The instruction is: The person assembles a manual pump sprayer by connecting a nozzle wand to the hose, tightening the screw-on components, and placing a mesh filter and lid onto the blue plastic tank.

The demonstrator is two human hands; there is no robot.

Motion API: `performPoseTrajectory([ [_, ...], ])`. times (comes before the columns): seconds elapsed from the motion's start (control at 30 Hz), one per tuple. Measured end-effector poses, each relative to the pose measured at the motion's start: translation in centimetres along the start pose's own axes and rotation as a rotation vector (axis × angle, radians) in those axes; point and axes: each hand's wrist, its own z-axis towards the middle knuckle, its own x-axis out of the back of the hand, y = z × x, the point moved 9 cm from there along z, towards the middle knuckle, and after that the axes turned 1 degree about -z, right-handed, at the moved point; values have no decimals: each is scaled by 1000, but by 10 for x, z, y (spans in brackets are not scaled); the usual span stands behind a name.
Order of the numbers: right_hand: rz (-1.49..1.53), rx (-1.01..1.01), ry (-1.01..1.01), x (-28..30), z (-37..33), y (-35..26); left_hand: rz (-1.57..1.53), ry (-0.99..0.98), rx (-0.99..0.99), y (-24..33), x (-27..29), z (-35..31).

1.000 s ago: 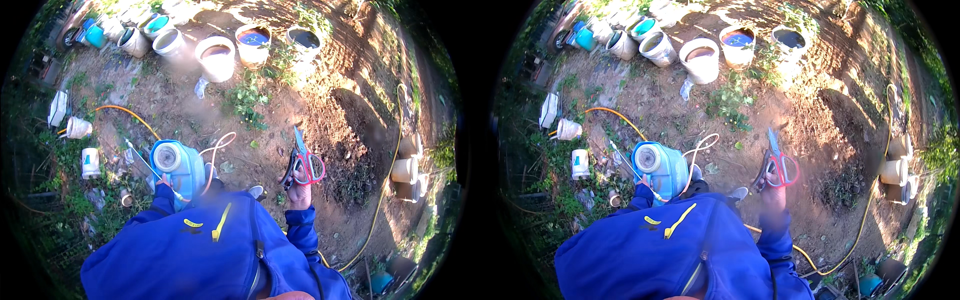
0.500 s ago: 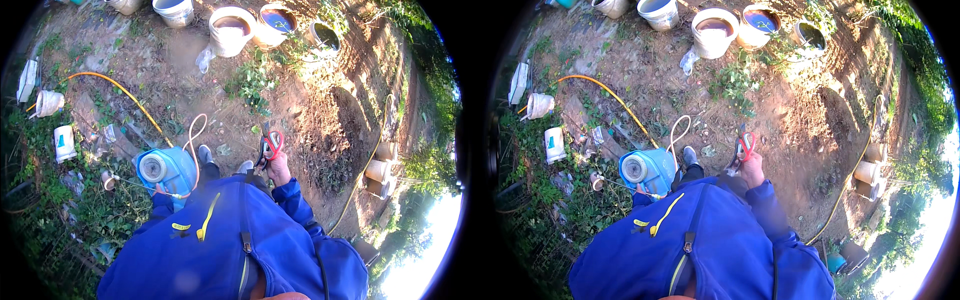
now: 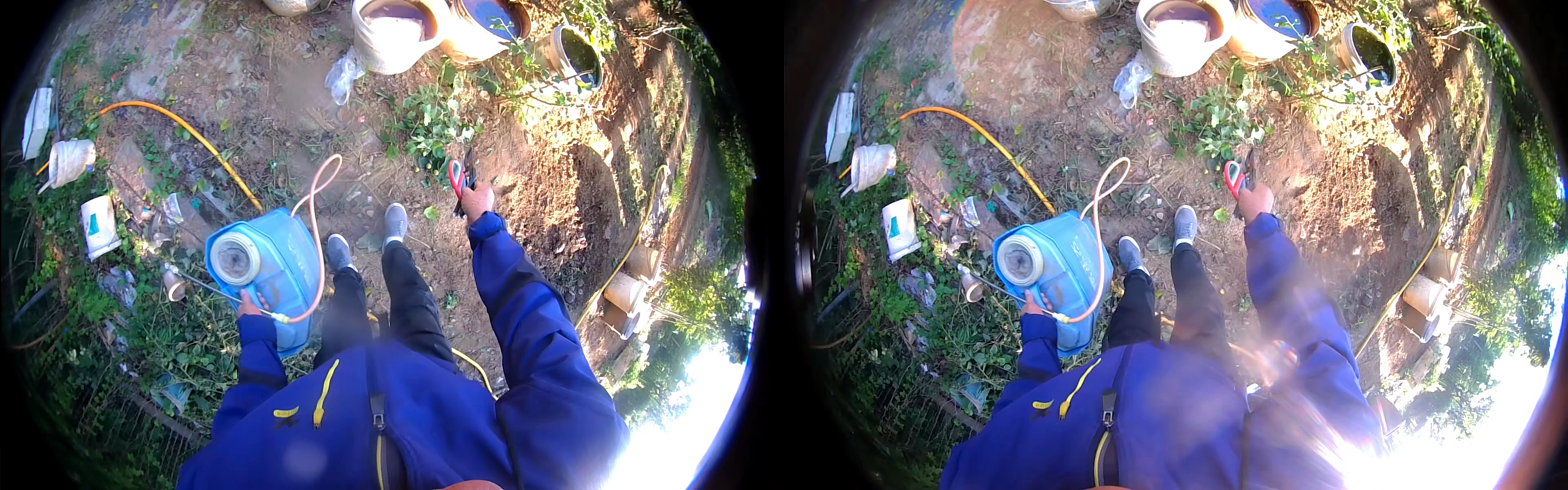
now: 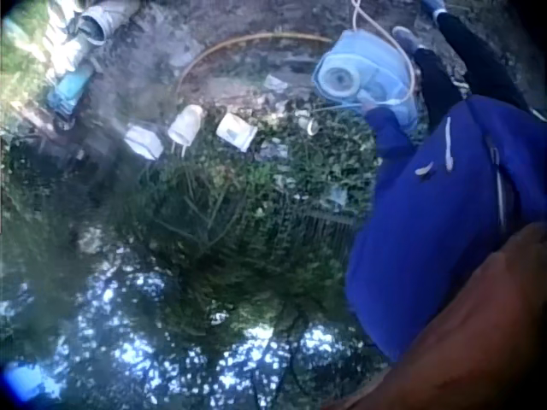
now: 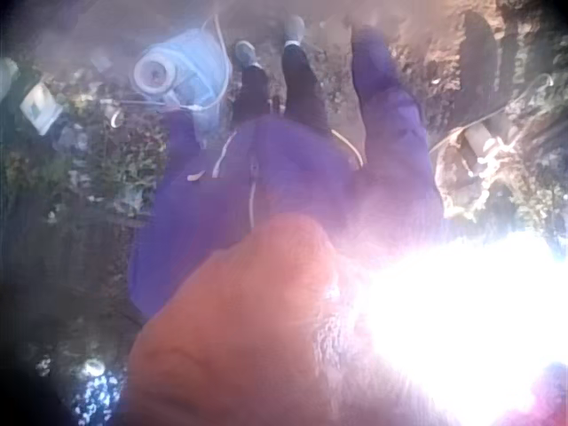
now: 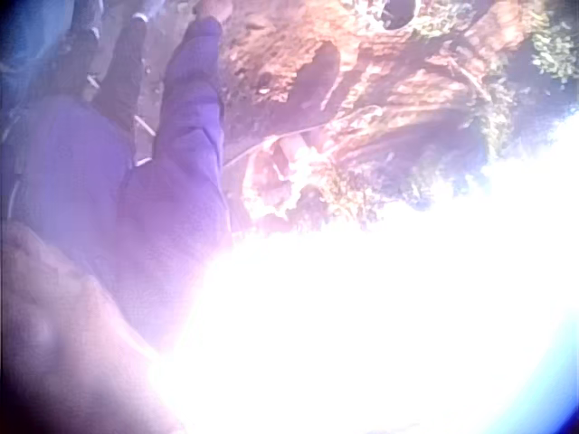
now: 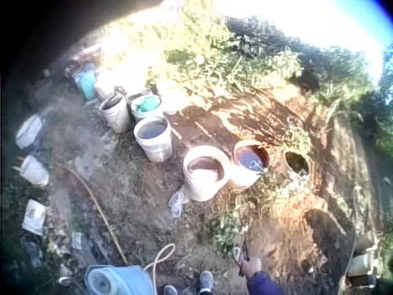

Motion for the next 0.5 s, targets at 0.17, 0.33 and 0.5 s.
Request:
performPoseTrajectory([
  [0.17, -140, 74, 36, -55, 71, -5, -132, -105, 49, 3, -72, 34],
  [0.33, -231, 67, 26, -111, 144, 24, -183, -436, 76, -7, -173, 22],
  [0.5, -311, 149, 20, -187, 194, 20, -233, -440, 76, -8, -218, 33],
])
